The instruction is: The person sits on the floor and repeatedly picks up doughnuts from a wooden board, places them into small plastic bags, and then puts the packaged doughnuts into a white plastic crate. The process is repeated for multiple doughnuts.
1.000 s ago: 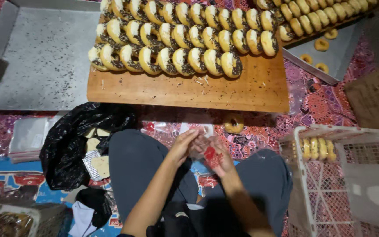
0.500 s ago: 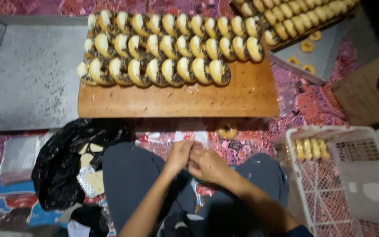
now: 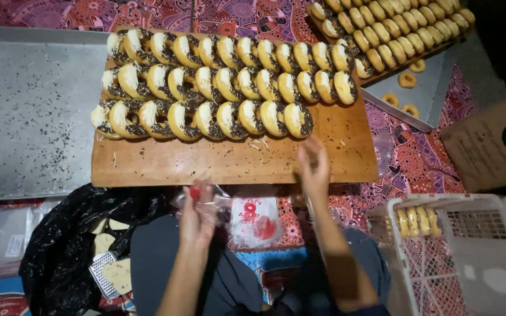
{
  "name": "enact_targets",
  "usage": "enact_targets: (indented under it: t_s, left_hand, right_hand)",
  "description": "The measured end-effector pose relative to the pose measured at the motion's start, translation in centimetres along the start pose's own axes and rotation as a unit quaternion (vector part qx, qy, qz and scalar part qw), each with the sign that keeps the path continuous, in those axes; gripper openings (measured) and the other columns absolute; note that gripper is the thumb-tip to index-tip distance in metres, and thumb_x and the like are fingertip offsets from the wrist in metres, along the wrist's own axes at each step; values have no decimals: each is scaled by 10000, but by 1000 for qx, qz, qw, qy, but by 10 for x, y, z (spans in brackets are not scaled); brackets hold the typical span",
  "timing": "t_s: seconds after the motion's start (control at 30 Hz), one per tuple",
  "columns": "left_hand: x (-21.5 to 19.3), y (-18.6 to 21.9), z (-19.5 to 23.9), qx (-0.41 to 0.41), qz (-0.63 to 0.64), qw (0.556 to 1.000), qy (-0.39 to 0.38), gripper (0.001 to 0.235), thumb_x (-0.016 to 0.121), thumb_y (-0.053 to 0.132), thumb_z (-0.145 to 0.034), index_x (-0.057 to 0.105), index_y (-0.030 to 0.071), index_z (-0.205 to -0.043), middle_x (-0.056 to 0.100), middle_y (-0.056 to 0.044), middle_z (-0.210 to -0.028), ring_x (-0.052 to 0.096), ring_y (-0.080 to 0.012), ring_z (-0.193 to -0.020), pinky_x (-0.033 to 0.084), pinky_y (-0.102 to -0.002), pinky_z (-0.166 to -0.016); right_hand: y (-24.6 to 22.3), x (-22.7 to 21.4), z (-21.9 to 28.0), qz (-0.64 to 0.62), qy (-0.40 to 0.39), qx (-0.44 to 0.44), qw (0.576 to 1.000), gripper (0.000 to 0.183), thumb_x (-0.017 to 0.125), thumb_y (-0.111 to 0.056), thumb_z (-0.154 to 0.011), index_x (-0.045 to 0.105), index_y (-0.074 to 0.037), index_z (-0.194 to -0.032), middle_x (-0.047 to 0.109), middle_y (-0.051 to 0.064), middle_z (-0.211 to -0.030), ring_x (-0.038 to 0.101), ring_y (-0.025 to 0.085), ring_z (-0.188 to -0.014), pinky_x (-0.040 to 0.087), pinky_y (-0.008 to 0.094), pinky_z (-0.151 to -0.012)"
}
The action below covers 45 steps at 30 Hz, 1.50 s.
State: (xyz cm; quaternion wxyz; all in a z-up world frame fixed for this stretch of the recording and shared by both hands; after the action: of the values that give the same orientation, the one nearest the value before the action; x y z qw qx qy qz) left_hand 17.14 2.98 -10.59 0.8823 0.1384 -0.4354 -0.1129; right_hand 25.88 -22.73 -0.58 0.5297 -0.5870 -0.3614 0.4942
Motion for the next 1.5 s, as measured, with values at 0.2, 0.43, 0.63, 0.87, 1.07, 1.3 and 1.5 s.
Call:
enact_targets:
  t_s: [0.2, 0.43, 0.63, 0.87, 1.07, 1.3, 1.5]
  left_hand:
    - [-15, 6, -4, -21, 45, 998, -30, 439, 505, 439, -1047, 605, 97, -1303, 686, -76, -1294, 642, -182, -1129, 530, -368, -974]
    - [-60, 39, 19, -62, -1, 998, -2, 569, 483, 458, -1032, 541, 75, -1450, 645, -51, -1349, 617, -187, -1218, 480, -368, -1028]
    - [-6, -28, 10, -55, -32, 996, -62, 615, 401, 446, -1047, 491, 12, -1473, 585, -124, -1485, 515, -210, -1391, 416, -394, -1126]
    - [45, -31, 29, -97, 102, 985, -105, 609, 403, 419, -1049, 449, -38, -1448, 568, -153, -1473, 550, -273, -1372, 521, -415, -1080]
    - [74, -66, 90, -66, -23, 993, -97, 420, 564, 319, -1029, 569, 39, -1342, 692, -117, -1253, 681, -241, -1105, 582, -381, -895]
    - [97, -83, 121, -114, -56, 992, -18, 282, 643, 247, -903, 646, 34, -1088, 738, -151, -987, 733, -296, -874, 623, -480, -741]
    - [77, -109, 114, -150, -1, 985, -87, 347, 650, 264, -952, 666, -13, -1160, 746, -147, -1068, 717, -281, -986, 641, -378, -809]
  right_hand:
    - [42, 15, -151, 311, 16, 99, 945, 1402, 843, -670, -670, -49, -191, -1640, 278, 184, -1640, 296, 423, -1468, 117, 652, -1192]
    - [75, -115, -35, 320, -57, -75, 943, 1257, 881, -493, -720, 157, -241, -1717, 299, 239, -1718, 218, 381, -1599, 184, 561, -1264]
    - [90, -34, -23, 346, 157, 2, 925, 1529, 977, -536, -656, -165, -127, -1586, 338, 243, -1631, 225, 485, -1500, -40, 687, -1194]
    - [-31, -39, 77, -74, -85, -146, 983, 1596, 952, -173, -562, -264, -128, -1595, 476, 188, -1464, 606, 292, -1261, 541, 484, -985]
    - [-41, -42, 148, 42, -70, -189, 979, 1499, 898, -1, -613, -161, -147, -1664, 631, 153, -1201, 640, 272, -1106, 519, 383, -1051]
    - [-55, -47, 144, 22, -181, -181, 967, 1444, 915, -95, -720, -213, -90, -1621, 445, 288, -1548, 422, 382, -1488, 390, 433, -1168]
    - [-57, -54, 158, 69, -123, -207, 968, 1229, 891, -167, -762, 10, -47, -1610, 566, 243, -1415, 424, 382, -1463, 402, 483, -1149]
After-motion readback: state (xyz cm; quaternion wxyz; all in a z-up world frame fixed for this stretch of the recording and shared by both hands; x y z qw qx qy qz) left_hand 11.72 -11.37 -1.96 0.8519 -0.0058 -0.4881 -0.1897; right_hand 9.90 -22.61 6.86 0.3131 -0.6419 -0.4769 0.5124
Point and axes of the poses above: each hand's wrist, its own z-axis away from the middle knuckle, its own x-axis out of the palm, y = z × x, the point moved 3 cm from there along -z, towards the middle knuckle
